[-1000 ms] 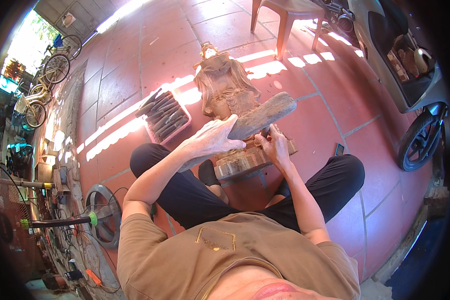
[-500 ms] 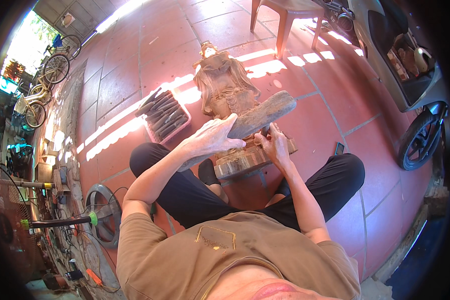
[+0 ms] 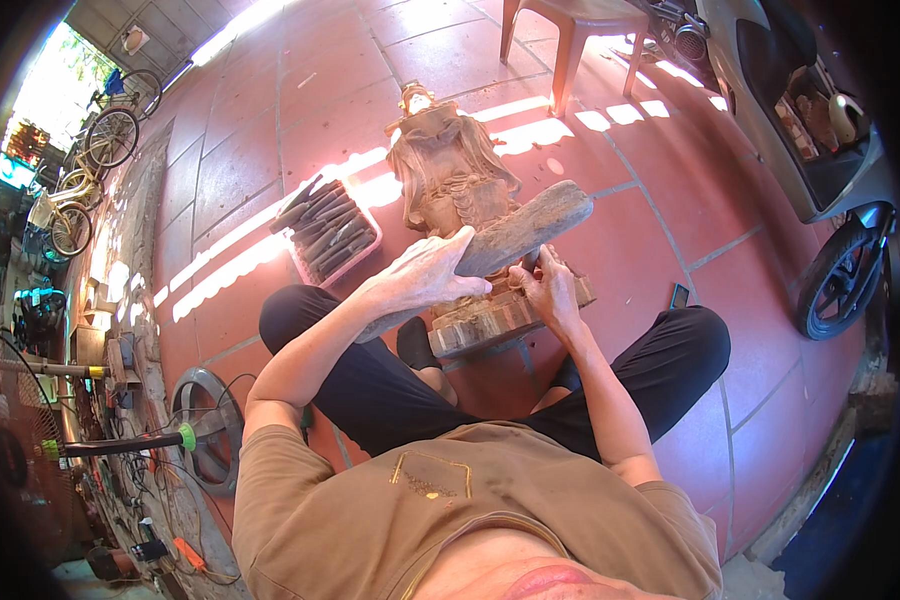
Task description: The person carves a wooden block using a chisel and mallet while sitting cross-legged on the floor. They repeatedly strike the chisel to shape the wood, occasionally adjusting the block's position.
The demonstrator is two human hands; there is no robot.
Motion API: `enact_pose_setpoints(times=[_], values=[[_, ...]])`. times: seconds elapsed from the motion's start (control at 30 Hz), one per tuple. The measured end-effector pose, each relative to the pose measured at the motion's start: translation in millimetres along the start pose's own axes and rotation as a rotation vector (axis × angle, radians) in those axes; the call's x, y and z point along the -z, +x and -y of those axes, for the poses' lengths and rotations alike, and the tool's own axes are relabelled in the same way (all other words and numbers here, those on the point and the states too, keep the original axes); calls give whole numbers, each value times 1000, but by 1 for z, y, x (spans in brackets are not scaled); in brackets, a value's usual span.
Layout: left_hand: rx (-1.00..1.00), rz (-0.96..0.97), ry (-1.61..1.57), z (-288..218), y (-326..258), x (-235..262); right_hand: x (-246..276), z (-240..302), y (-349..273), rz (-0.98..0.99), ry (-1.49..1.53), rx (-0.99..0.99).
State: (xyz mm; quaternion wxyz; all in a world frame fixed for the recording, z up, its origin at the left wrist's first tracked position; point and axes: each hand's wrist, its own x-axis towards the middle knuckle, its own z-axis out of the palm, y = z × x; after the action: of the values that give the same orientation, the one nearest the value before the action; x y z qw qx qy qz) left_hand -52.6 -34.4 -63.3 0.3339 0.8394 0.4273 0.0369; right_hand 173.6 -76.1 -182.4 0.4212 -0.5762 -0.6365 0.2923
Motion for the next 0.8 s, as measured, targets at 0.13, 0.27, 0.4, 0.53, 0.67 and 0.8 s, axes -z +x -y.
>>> enact_pose_setpoints(times=[0.13,0.27,0.4,0.53,0.67,0.8], values=[[-12,-9,-6,1,0,-1,-1,-1,0,-5,-4,7],[-9,-23,10,-2,-1,0,0,-2,0,-6,6,-5],[-10,-25,10,-2,-1,-1,-1,-1,0,-3,0,-5],[-18,-30,5,-1,-1,-1,0,-1,0,5,-7,-10],[-21,-36,14,1,-1,-3,-2,-4,1,-6,1,13],[-14,-34,22,-1,-1,-1,-1,-3,1,-4,18,3]])
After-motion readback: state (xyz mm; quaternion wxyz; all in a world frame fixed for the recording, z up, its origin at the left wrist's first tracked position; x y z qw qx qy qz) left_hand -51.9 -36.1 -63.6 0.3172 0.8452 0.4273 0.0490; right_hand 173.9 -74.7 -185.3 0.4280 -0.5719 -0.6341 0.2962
